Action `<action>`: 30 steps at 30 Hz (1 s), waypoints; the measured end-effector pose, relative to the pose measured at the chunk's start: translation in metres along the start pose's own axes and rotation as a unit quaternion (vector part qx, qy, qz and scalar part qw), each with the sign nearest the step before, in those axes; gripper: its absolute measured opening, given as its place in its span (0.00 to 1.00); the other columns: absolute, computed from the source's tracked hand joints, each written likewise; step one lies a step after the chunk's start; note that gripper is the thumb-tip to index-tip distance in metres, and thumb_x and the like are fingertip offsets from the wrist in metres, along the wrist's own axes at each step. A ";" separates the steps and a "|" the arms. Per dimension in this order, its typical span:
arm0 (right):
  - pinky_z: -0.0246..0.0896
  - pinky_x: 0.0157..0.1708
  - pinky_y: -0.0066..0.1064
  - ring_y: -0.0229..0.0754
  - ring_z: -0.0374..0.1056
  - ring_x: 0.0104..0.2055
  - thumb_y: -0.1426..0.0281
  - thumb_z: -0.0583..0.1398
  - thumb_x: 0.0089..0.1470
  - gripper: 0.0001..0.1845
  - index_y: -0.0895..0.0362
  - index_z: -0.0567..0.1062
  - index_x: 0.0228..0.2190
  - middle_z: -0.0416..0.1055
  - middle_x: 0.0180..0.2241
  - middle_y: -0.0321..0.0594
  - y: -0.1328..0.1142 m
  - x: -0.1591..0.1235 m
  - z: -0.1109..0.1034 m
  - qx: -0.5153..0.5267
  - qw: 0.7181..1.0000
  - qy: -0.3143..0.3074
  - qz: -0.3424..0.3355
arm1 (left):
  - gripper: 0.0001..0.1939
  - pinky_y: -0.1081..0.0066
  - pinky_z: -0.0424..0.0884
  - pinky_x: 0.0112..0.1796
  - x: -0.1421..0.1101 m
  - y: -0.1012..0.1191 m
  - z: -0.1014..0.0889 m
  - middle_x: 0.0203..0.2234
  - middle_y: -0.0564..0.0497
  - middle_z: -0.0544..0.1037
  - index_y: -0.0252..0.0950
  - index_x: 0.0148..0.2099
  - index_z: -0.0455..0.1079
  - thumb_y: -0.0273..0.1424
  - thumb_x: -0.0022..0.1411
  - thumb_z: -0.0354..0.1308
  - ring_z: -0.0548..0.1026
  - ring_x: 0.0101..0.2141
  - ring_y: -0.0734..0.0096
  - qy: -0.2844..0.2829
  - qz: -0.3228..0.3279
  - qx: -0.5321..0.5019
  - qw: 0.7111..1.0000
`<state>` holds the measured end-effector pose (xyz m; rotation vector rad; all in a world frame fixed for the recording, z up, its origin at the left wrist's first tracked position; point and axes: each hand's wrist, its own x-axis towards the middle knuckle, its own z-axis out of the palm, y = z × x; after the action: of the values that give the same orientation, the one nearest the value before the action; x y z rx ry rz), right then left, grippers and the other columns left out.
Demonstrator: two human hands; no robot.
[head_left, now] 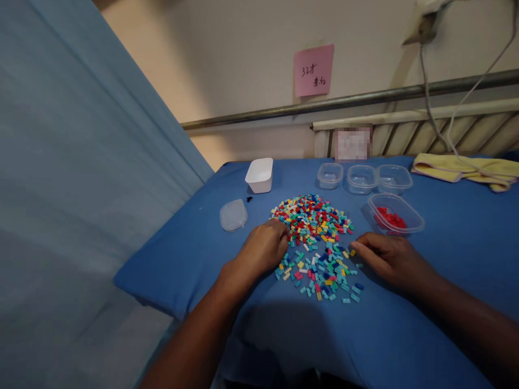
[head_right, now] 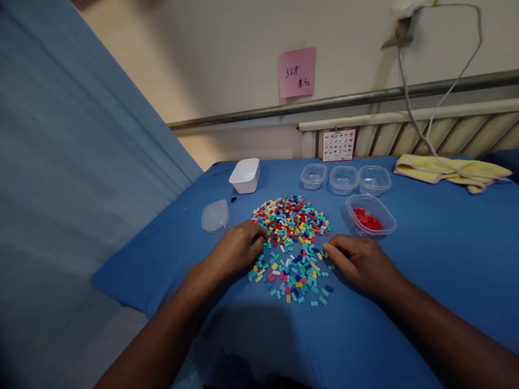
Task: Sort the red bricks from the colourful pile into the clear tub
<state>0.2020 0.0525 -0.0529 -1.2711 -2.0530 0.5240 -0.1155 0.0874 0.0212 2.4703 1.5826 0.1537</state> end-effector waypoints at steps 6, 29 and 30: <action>0.60 0.27 0.32 0.39 0.70 0.24 0.56 0.57 0.74 0.22 0.53 0.80 0.31 0.75 0.24 0.34 0.002 0.000 0.001 0.005 1.000 -0.001 0.004 | 0.14 0.65 0.74 0.50 0.007 -0.004 0.009 0.46 0.43 0.81 0.38 0.49 0.80 0.26 0.73 0.52 0.79 0.47 0.60 -0.008 0.029 -0.005 1.000; 0.59 0.26 0.31 0.39 0.70 0.24 0.56 0.56 0.73 0.22 0.53 0.80 0.31 0.75 0.23 0.34 0.002 0.001 0.002 0.007 1.000 -0.004 0.007 | 0.09 0.66 0.68 0.36 0.012 -0.005 -0.022 0.39 0.45 0.82 0.38 0.42 0.75 0.29 0.71 0.53 0.77 0.36 0.61 -0.118 0.113 0.119 0.979; 0.59 0.26 0.31 0.39 0.70 0.24 0.56 0.56 0.74 0.22 0.53 0.80 0.31 0.75 0.23 0.34 0.003 0.001 0.002 0.007 1.000 -0.004 0.007 | 0.08 0.66 0.68 0.36 0.012 -0.005 -0.022 0.39 0.45 0.82 0.37 0.43 0.75 0.30 0.71 0.54 0.77 0.36 0.61 -0.122 0.118 0.122 0.978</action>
<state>0.2020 0.0543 -0.0559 -1.2774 -2.0455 0.5482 -0.1190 0.1027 0.0416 2.7304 1.2717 -0.3157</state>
